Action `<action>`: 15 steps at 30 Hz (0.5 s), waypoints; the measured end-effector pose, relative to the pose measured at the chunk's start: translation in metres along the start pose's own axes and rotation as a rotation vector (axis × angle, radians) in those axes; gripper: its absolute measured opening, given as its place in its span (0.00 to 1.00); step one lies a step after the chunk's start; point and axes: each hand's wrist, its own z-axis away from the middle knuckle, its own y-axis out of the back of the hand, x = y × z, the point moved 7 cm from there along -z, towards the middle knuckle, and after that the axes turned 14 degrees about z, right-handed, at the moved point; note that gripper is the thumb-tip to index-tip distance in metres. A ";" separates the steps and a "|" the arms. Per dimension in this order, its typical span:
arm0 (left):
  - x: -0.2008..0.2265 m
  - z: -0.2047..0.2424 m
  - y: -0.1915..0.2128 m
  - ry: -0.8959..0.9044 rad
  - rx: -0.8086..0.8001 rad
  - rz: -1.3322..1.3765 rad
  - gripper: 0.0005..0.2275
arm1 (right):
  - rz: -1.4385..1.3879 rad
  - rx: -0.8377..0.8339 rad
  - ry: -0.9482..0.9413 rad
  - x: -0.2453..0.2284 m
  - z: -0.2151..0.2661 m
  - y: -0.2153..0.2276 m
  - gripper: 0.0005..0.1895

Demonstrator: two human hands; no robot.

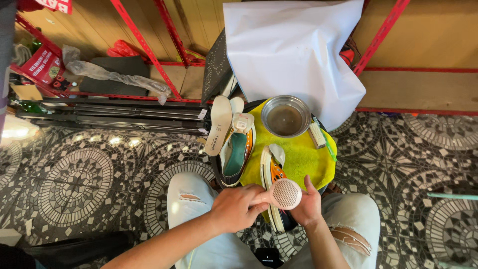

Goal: The person uses a handheld electric brush to clean the exterior of a pair of orange and black sneakers. They hold the shoes in their left hand and operate the brush with their right hand, scrubbing the sides, toe, and heel areas.

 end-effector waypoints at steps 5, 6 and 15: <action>-0.021 -0.031 0.027 0.148 0.078 -0.001 0.17 | -0.001 0.085 0.010 -0.005 0.008 -0.002 0.51; -0.028 -0.035 0.026 0.147 0.078 0.000 0.17 | 0.000 0.085 0.011 -0.002 0.006 0.000 0.51; -0.001 -0.004 -0.006 0.121 -0.040 0.021 0.18 | 0.017 -0.076 0.115 0.010 -0.029 0.031 0.53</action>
